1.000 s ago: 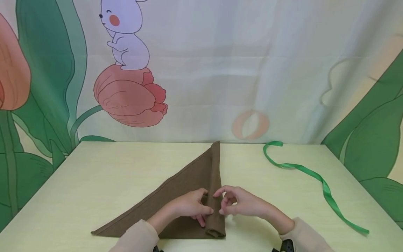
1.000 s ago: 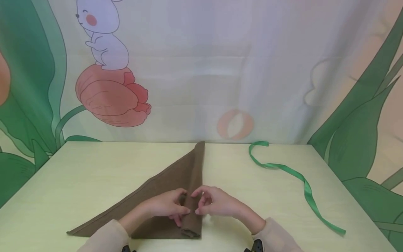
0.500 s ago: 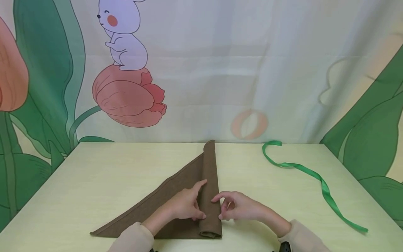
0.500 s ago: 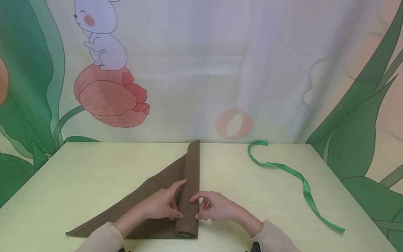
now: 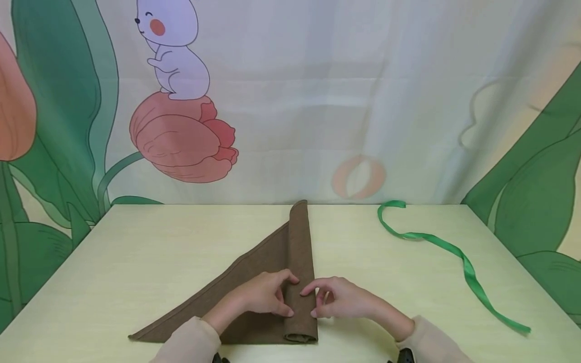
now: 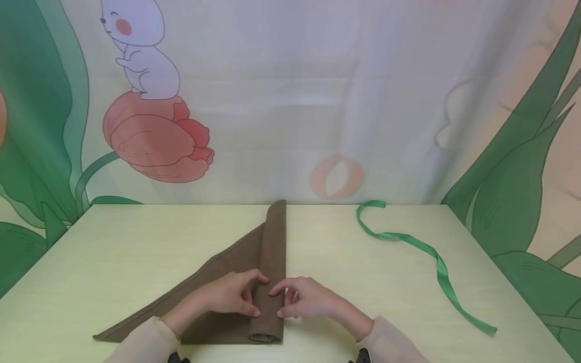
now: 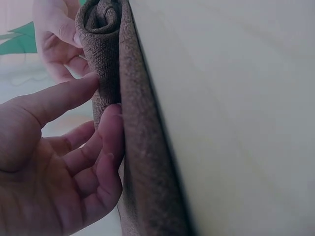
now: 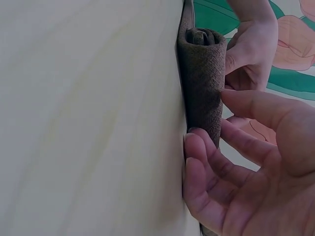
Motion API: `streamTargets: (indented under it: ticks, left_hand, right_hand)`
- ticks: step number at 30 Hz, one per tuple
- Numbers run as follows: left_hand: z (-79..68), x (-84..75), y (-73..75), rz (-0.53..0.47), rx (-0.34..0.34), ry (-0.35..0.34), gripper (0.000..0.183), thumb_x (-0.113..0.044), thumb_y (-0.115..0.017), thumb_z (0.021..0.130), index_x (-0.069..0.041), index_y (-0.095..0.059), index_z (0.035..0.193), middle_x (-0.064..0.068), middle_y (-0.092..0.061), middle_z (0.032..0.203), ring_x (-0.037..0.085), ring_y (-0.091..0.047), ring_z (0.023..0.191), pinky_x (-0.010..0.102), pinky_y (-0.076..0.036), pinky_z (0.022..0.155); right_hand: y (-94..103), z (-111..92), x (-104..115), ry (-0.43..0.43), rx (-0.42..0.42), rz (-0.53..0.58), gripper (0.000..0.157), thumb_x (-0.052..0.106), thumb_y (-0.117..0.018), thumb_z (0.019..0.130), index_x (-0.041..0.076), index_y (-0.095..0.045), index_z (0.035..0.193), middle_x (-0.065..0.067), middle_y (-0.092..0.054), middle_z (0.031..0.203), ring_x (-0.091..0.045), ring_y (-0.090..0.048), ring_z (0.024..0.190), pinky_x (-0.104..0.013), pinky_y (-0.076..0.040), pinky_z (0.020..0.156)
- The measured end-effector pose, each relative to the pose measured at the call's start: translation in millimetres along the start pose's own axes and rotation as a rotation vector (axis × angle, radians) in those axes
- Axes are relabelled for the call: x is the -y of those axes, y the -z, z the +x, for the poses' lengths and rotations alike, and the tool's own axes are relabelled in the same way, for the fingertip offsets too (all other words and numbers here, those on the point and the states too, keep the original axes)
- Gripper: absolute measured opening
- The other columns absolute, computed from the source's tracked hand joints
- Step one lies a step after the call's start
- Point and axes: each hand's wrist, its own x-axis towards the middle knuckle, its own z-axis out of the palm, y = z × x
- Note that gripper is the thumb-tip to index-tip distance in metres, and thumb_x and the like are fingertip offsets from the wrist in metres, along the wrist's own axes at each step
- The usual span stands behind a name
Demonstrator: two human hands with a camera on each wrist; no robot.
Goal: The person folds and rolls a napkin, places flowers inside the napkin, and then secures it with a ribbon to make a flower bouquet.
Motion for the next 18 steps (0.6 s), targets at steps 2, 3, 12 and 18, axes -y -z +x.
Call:
streamTargets:
  ticks: [2, 3, 12, 18]
  left_hand:
    - [-0.1, 0.6, 1.0, -0.023, 0.012, 0.014, 0.055, -0.014, -0.075, 0.074, -0.005, -0.048, 0.121, -0.003, -0.059, 0.064, 0.009, -0.055, 0.057, 0.024, -0.042, 0.054]
    - [-0.2, 0.7, 1.3, -0.033, 0.016, 0.023, 0.054, -0.013, -0.075, 0.074, -0.005, -0.049, 0.120, -0.002, -0.059, 0.064, 0.010, -0.054, 0.057, 0.025, -0.042, 0.054]
    - [-2.5, -0.8, 2.1, 0.009, 0.024, 0.002, 0.042, -0.014, -0.074, 0.075, -0.009, -0.053, 0.111, -0.003, -0.057, 0.064, 0.008, -0.052, 0.056, 0.024, -0.040, 0.054]
    - [-8.1, -0.9, 1.7, 0.005, 0.085, -0.064, 0.032, -0.016, -0.073, 0.076, -0.012, -0.055, 0.102, -0.005, -0.059, 0.062, 0.005, -0.054, 0.054, 0.021, -0.041, 0.053]
  right_hand:
    - [-0.7, 1.1, 0.8, 0.001, -0.005, -0.023, 0.035, 0.010, -0.067, 0.080, 0.004, -0.057, 0.113, 0.002, -0.056, 0.073, -0.006, -0.049, 0.052, -0.019, -0.041, 0.050]
    - [-1.0, 1.6, 1.3, 0.000, -0.006, -0.033, 0.034, 0.010, -0.067, 0.080, 0.004, -0.058, 0.113, 0.002, -0.056, 0.073, -0.005, -0.048, 0.052, -0.019, -0.041, 0.050]
    - [-1.9, 4.5, 3.1, 0.000, -0.014, -0.091, 0.033, 0.011, -0.068, 0.080, 0.005, -0.059, 0.111, 0.004, -0.055, 0.071, -0.003, -0.047, 0.052, -0.018, -0.039, 0.051]
    - [-4.2, 0.4, 4.7, -0.017, -0.009, -0.097, 0.036, 0.014, -0.069, 0.080, 0.007, -0.057, 0.114, 0.004, -0.054, 0.074, -0.003, -0.045, 0.053, -0.018, -0.039, 0.052]
